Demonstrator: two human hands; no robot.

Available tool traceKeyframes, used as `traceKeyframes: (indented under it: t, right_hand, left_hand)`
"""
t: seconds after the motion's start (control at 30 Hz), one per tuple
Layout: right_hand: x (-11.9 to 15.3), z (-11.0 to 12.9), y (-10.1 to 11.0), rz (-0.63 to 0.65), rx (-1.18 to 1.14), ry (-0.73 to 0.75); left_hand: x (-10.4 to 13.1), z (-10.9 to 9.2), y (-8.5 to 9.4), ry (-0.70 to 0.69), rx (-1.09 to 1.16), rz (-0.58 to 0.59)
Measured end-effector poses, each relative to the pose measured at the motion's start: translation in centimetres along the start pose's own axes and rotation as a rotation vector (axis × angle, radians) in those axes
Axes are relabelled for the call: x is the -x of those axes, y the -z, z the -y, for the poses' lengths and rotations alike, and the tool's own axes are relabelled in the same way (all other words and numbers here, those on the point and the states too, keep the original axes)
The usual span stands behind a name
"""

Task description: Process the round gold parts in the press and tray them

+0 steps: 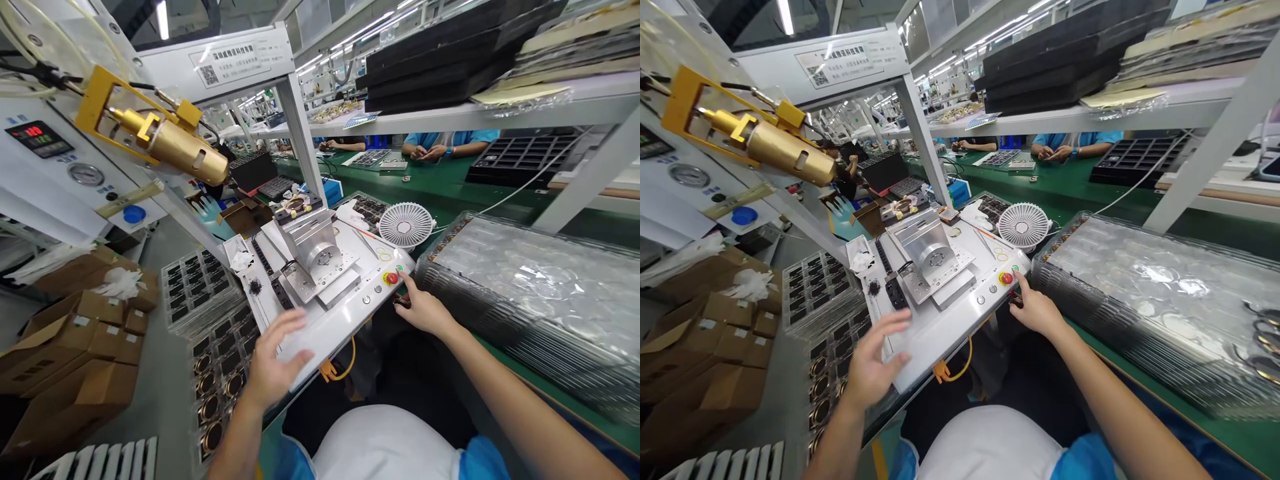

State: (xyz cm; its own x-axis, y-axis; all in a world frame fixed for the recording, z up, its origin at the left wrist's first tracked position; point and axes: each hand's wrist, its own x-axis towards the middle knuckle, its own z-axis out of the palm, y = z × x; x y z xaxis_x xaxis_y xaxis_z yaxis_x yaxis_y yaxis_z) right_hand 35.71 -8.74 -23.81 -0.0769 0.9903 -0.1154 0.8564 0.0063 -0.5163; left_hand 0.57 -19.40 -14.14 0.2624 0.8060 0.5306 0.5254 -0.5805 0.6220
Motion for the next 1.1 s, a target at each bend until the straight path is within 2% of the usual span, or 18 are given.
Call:
traceKeyframes:
  t: [0.1, 0.17, 0.23, 0.37, 0.47, 0.6, 0.67, 0.73, 0.83, 0.9, 1.0, 1.1]
  right_hand:
    - [-0.5, -0.2, 0.6, -0.027, -0.050, -0.011]
    - [-0.6, -0.6, 1.0, -0.045, -0.105, -0.003]
    - [0.0, -0.8, 1.1, -0.057, -0.197, 0.036]
    - [3.9, 0.4, -0.6, -0.021, -0.603, 0.256]
    - [7.4, 2.2, -2.8, -0.015, -0.833, 0.423]
    - [9.6, 4.2, -4.7, -0.180, -0.890, 0.500]
    - [10.0, 4.5, -4.8, -0.244, -0.871, 0.508]
    - [10.2, 4.4, -4.0, -0.255, -0.807, 0.549]
    - [10.2, 2.7, -0.7, -0.200, -0.585, 0.640]
    - [10.2, -0.4, 3.1, -0.261, -0.407, 0.568]
    - [10.1, -8.0, 10.3, -0.564, -0.195, 0.200]
    - [10.4, -16.2, 16.9, -0.689, -0.145, 0.066]
  left_hand:
    - [4.6, 0.4, -3.3, 0.149, 0.149, 0.029]
    - [6.2, 0.2, -5.3, 0.246, 0.228, 0.087]
    - [6.8, -0.3, -7.1, 0.363, 0.304, 0.143]
    - [6.1, -0.5, -10.3, 0.636, 0.630, 0.133]
    - [5.0, -0.2, -12.7, 0.695, 0.946, 0.086]
    - [3.7, -0.5, -15.0, 0.669, 1.175, 0.044]
    - [3.2, -0.7, -15.7, 0.702, 1.215, 0.015]
    - [2.8, -1.0, -16.0, 0.741, 1.222, 0.010]
    - [2.7, -1.0, -15.9, 0.758, 1.164, 0.021]
    - [2.9, -0.8, -15.5, 0.765, 1.100, 0.012]
    - [3.7, -0.2, -14.8, 0.805, 1.047, -0.013]
    - [4.5, 0.3, -14.4, 0.838, 1.057, -0.020]
